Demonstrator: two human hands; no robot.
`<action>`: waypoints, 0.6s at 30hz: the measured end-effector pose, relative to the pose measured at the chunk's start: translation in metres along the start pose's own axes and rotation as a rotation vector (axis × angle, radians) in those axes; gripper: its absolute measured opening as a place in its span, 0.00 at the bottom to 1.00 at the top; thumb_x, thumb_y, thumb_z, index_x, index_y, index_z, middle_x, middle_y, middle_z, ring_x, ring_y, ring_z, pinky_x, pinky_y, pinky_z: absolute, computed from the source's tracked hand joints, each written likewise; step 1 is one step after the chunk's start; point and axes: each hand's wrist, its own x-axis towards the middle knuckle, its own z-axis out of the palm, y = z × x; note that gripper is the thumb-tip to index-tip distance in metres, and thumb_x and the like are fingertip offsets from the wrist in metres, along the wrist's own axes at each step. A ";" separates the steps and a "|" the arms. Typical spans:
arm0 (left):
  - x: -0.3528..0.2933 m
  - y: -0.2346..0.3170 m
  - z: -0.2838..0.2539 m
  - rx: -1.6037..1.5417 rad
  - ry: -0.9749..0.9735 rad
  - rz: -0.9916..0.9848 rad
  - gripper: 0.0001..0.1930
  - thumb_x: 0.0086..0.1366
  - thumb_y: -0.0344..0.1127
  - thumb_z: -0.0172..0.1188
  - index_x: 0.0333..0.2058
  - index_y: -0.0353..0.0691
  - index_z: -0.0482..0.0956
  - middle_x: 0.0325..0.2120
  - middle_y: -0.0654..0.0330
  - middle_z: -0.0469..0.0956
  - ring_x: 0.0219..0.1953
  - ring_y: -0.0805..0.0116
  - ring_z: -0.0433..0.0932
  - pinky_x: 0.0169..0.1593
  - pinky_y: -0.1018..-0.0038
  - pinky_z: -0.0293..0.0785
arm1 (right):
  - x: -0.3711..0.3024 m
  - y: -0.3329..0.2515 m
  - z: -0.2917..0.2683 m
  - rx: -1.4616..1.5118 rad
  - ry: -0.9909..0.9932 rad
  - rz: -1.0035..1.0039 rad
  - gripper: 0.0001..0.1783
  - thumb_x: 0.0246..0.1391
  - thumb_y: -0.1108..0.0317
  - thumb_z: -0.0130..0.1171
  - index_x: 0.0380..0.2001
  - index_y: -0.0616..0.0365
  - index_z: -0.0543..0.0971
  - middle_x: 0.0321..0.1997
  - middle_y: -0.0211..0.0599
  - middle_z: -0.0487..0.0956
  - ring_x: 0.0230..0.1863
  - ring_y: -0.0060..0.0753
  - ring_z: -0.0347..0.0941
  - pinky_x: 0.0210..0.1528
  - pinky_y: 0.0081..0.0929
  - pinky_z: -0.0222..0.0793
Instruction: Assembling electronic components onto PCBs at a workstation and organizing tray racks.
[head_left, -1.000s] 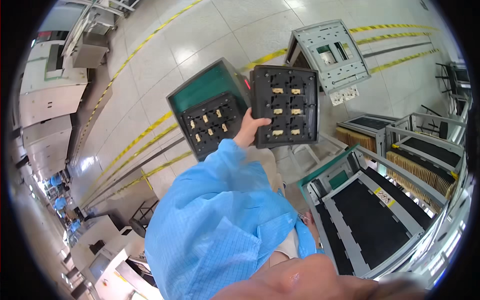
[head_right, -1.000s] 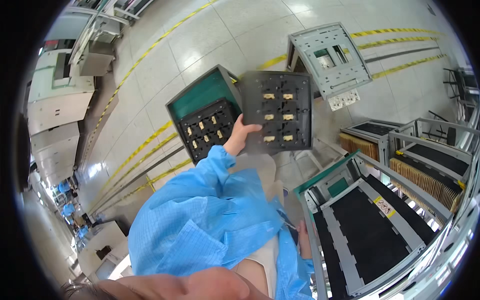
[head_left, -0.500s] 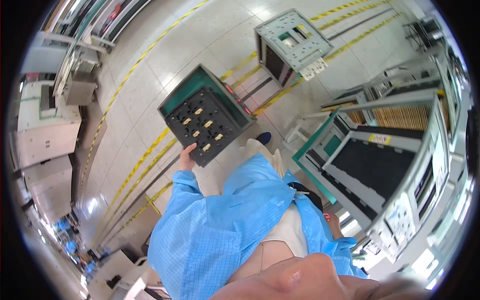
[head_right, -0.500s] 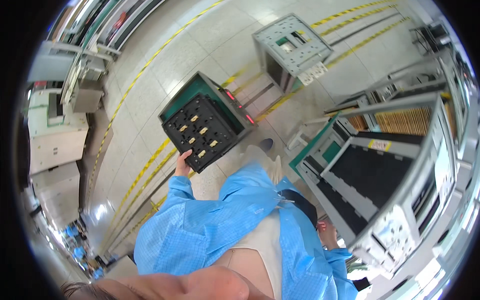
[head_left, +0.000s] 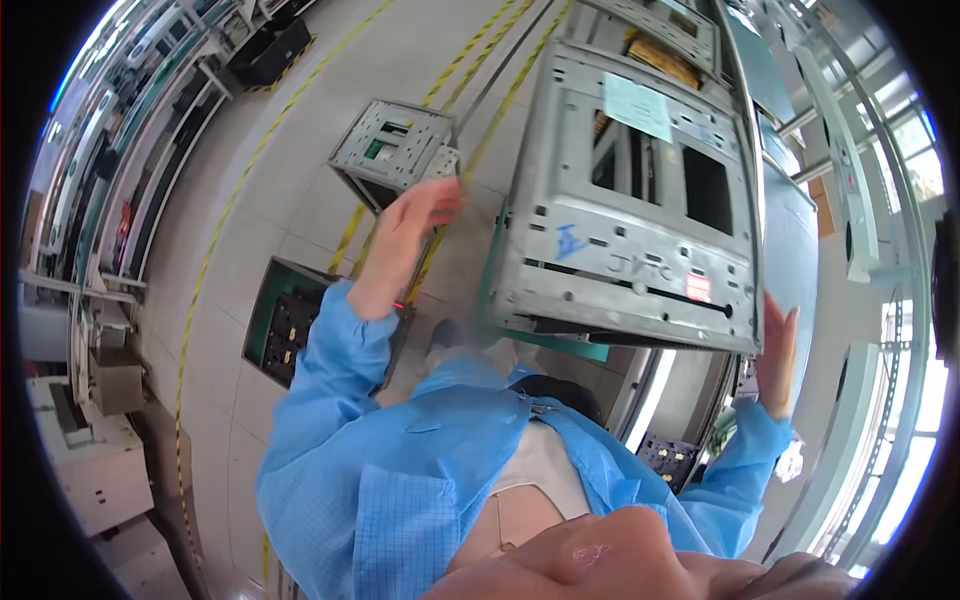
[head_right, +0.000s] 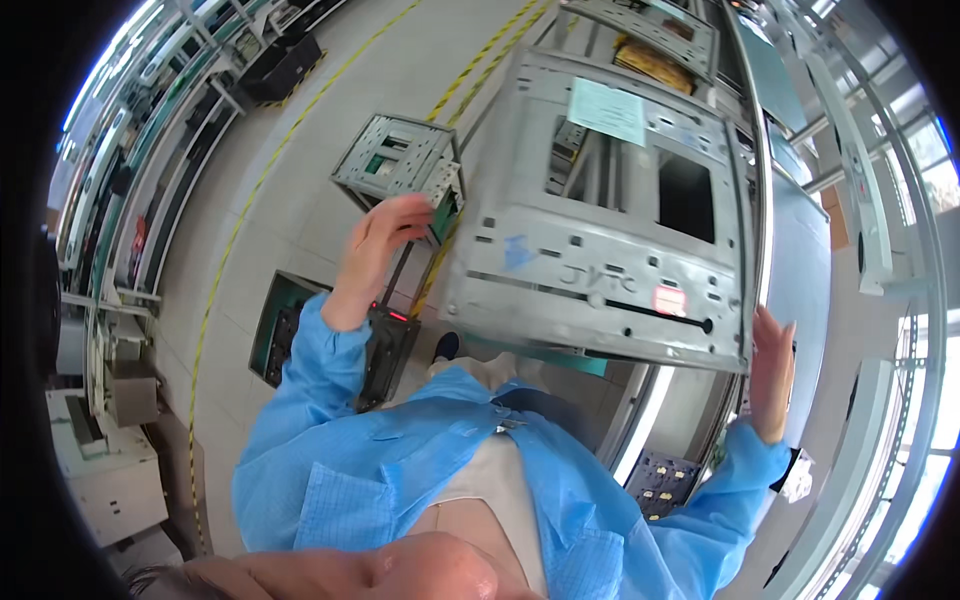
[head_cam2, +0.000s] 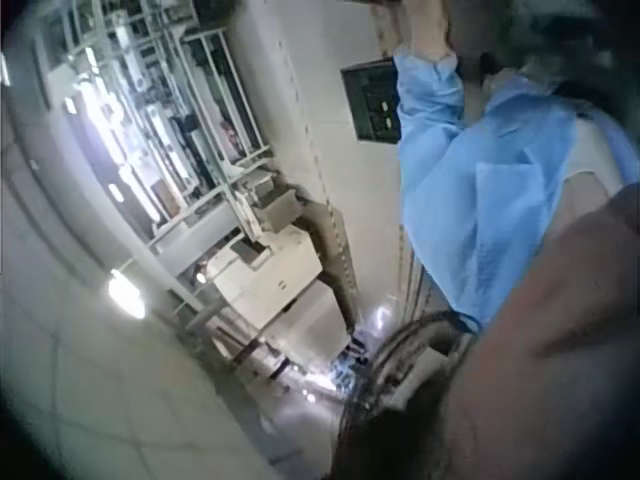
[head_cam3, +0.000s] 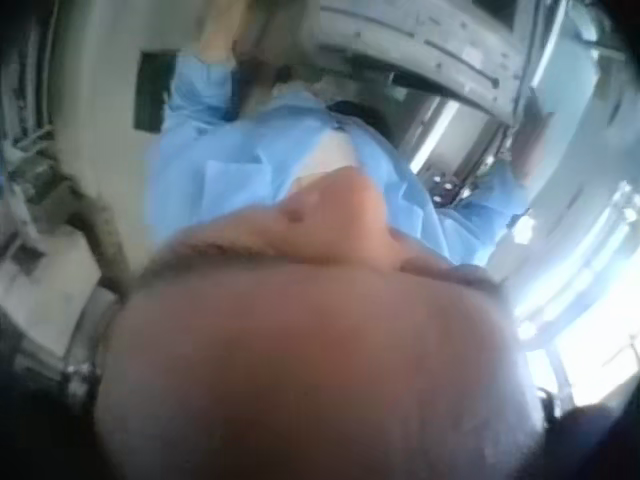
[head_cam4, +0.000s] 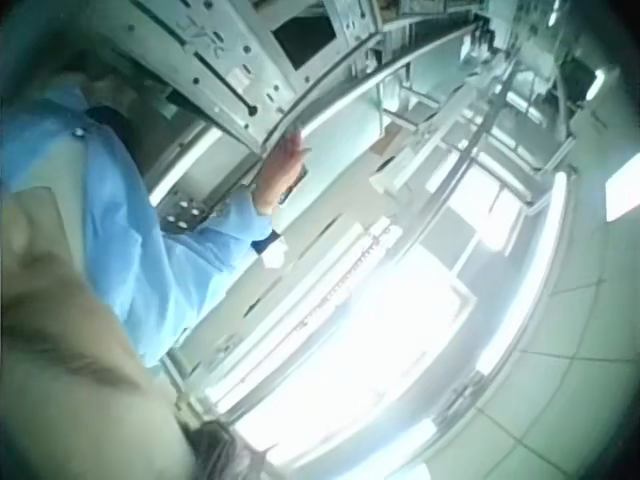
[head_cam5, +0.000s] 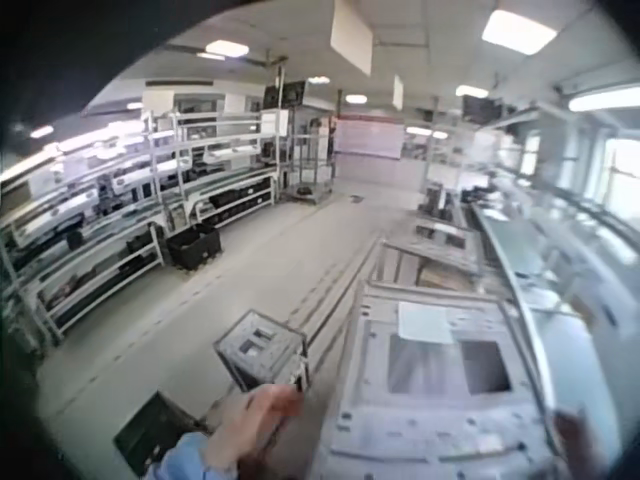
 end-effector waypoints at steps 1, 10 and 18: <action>0.009 0.018 0.028 -0.141 -0.119 -0.048 0.21 0.74 0.46 0.50 0.52 0.33 0.75 0.45 0.59 0.80 0.48 0.72 0.76 0.53 0.76 0.70 | 0.007 -0.023 0.024 0.037 -0.102 0.049 0.40 0.70 0.40 0.34 0.61 0.70 0.67 0.57 0.43 0.76 0.56 0.31 0.72 0.63 0.30 0.60; 0.016 0.061 0.108 -0.265 -0.118 -0.114 0.12 0.70 0.40 0.58 0.36 0.37 0.74 0.29 0.69 0.73 0.32 0.83 0.68 0.36 0.82 0.66 | 0.027 -0.052 0.078 -0.414 0.168 -0.038 0.31 0.61 0.47 0.58 0.47 0.71 0.76 0.39 0.35 0.77 0.41 0.22 0.71 0.46 0.19 0.66; 0.025 0.087 0.079 -0.129 -0.168 -0.080 0.12 0.70 0.40 0.57 0.39 0.36 0.75 0.30 0.68 0.73 0.34 0.82 0.68 0.38 0.81 0.66 | 0.017 -0.065 0.100 -0.340 0.264 0.073 0.28 0.62 0.51 0.59 0.51 0.68 0.76 0.48 0.38 0.75 0.47 0.23 0.70 0.52 0.19 0.64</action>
